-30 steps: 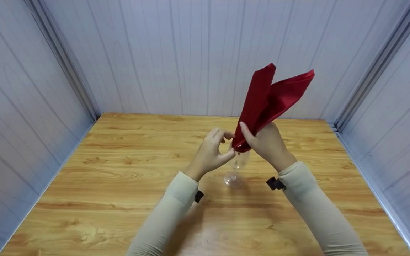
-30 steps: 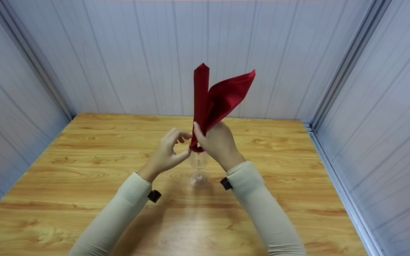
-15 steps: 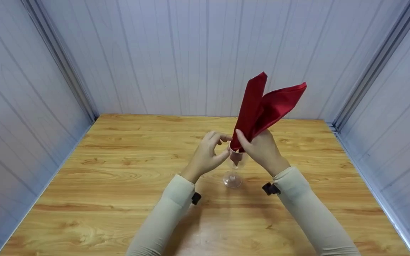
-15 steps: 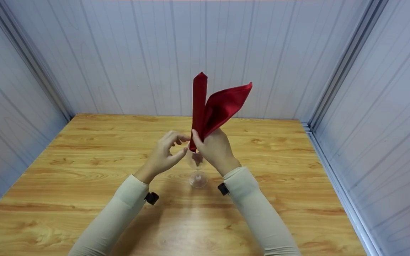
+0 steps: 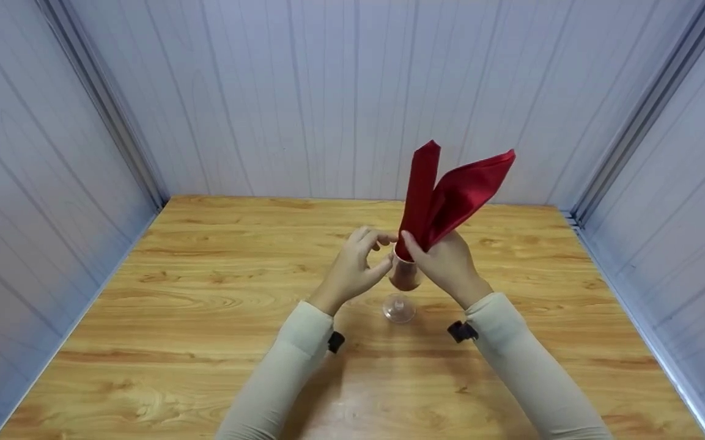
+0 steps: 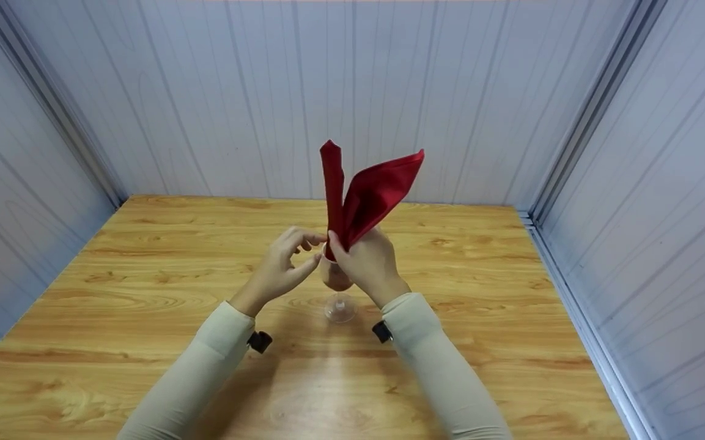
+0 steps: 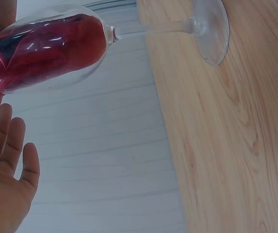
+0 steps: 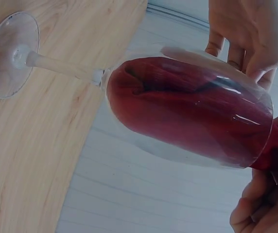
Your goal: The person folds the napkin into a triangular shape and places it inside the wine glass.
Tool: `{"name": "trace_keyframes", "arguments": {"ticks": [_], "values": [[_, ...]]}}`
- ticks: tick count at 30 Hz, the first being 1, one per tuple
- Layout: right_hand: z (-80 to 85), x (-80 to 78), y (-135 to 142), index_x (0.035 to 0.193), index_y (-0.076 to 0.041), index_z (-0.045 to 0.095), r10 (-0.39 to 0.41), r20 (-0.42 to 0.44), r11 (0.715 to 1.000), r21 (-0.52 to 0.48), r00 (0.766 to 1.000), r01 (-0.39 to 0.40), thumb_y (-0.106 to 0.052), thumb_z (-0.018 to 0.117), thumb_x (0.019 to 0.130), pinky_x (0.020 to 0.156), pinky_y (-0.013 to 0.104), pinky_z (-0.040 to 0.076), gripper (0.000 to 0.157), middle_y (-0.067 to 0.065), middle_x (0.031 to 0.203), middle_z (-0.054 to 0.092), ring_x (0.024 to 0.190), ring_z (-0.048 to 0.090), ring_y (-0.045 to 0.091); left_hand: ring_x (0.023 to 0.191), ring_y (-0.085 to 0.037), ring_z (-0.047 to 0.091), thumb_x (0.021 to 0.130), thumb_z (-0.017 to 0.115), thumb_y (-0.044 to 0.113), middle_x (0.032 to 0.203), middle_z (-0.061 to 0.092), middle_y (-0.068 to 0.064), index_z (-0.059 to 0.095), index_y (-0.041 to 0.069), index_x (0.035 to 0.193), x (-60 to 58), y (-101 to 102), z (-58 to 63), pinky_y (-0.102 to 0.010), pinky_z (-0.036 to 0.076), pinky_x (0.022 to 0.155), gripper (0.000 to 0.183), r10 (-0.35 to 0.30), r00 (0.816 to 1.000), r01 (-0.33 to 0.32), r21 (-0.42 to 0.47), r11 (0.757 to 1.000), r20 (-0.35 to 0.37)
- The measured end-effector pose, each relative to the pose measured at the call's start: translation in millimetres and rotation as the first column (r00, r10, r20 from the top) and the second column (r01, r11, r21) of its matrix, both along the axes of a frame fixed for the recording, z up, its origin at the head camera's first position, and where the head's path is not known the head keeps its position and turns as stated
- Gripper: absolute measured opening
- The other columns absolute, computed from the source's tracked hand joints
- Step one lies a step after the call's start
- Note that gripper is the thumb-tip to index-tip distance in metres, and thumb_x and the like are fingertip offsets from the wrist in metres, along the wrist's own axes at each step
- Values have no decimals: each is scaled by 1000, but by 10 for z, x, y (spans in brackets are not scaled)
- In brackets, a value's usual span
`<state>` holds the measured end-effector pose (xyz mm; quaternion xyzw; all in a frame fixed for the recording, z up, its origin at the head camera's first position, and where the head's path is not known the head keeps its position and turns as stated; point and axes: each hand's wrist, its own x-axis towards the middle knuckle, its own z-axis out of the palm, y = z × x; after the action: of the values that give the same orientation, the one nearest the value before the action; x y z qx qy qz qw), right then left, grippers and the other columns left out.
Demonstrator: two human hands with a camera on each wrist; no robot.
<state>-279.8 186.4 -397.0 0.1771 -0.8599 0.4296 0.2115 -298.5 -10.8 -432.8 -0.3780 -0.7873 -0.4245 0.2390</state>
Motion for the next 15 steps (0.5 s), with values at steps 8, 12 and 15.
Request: {"name": "trace_keyframes", "arguments": {"ticks": [8,12,15], "values": [[-15,6,39,114,-8,64,46,62,999,10,997,-47,-39,67,96,80,42,55,36,4,104,68,92,67,18,95,-18,56,98,64,31,108,62,-5,66,8,120,76,97,151,-33,48,78,32,79,990,-85,42,995,120],[-15,15,67,118,-8,62,94,87,996,-13,992,-93,-39,66,97,82,43,55,38,5,109,66,96,66,20,97,-19,56,96,64,47,112,59,-5,61,11,129,128,200,290,-33,48,78,50,77,965,-106,105,989,249],[-4,20,84,123,-8,60,151,95,987,-64,984,-145,-35,65,98,86,43,54,37,5,115,64,103,65,20,101,-17,55,92,64,57,117,56,-1,57,17,135,153,283,395,-33,49,81,59,75,939,-122,121,985,335]]}}
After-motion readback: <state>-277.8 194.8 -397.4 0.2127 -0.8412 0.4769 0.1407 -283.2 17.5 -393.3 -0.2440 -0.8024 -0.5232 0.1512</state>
